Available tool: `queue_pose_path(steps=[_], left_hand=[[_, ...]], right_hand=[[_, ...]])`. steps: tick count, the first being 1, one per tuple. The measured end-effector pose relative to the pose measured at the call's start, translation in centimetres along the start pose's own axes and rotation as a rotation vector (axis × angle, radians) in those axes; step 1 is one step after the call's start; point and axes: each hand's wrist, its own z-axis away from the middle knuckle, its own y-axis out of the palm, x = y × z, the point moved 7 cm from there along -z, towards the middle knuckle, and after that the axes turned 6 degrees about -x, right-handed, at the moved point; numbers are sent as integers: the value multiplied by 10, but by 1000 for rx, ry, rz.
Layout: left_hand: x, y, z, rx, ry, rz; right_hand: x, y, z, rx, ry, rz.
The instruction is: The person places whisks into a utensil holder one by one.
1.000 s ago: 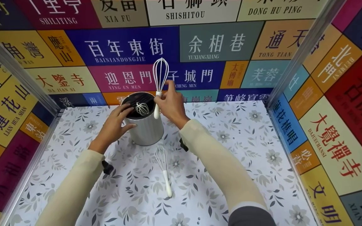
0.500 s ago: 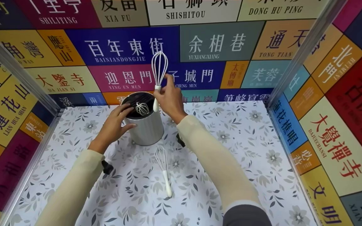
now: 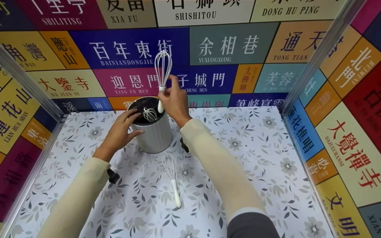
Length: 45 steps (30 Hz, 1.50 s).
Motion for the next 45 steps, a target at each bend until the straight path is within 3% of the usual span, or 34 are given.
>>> queue_pose_path(steps=[5, 13, 20, 45], left_hand=[[0, 0, 0, -5, 6, 0], [1, 1, -1, 9, -10, 5], [-1, 0, -1, -13, 24, -3], [1, 2, -2, -19, 23, -11]], right_hand=[[0, 5, -2, -18, -11, -4], [-5, 11, -3, -9, 26, -103], [-10, 16, -3, -33, -31, 11], [-32, 32, 11, 2, 22, -11]])
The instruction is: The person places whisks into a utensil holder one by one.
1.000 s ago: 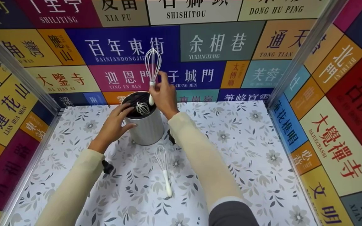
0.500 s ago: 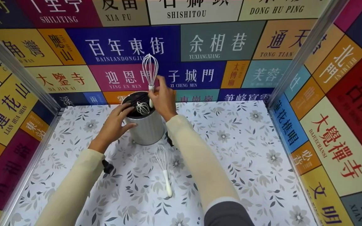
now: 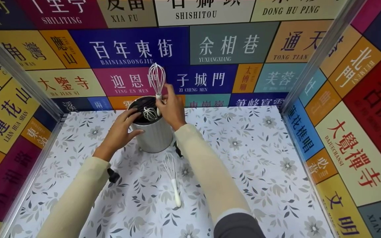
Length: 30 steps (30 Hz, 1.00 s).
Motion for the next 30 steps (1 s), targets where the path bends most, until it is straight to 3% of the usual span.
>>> queue_pose_path(steps=[7, 30], left_hand=[[-1, -1, 0, 8, -4, -6], [-1, -2, 1, 3, -9, 12]], right_hand=[[-2, 1, 0, -12, -17, 5], [-1, 2, -1, 20, 56, -121]])
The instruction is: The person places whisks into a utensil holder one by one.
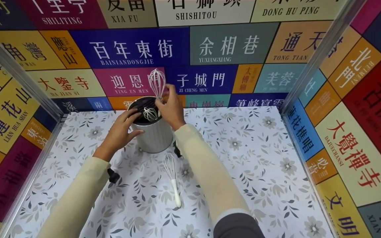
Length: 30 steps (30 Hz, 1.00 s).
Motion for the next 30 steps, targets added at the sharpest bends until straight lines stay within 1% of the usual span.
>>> queue_pose_path(steps=[11, 21, 27, 30], left_hand=[[-1, -1, 0, -13, 11, 11], [0, 1, 1, 1, -7, 12], [1, 1, 0, 8, -19, 10], [0, 1, 0, 1, -2, 6]], right_hand=[[0, -1, 1, -2, -2, 3], [3, 3, 2, 4, -23, -45], [4, 2, 2, -18, -51, -7], [2, 2, 2, -17, -55, 4]])
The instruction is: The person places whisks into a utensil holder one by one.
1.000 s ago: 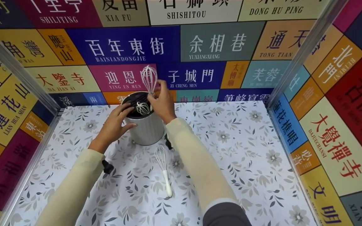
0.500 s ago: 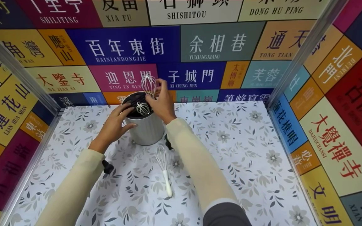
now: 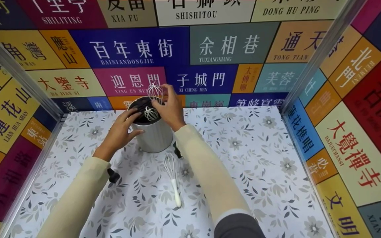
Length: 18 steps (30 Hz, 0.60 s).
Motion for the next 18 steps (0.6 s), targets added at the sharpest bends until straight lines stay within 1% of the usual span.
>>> queue_pose_path(steps=[4, 8, 13, 18], left_hand=[[-1, -1, 0, -18, 28, -8], [-2, -2, 1, -29, 38, -7], [-1, -2, 0, -19, 32, -6], [-1, -1, 0, -9, 27, -9]], right_hand=[[-3, 0, 1, 18, 6, -2], [-4, 0, 2, 14, -7, 8], [-5, -1, 2, 1, -19, 16], [-7, -1, 3, 15, 4, 10]])
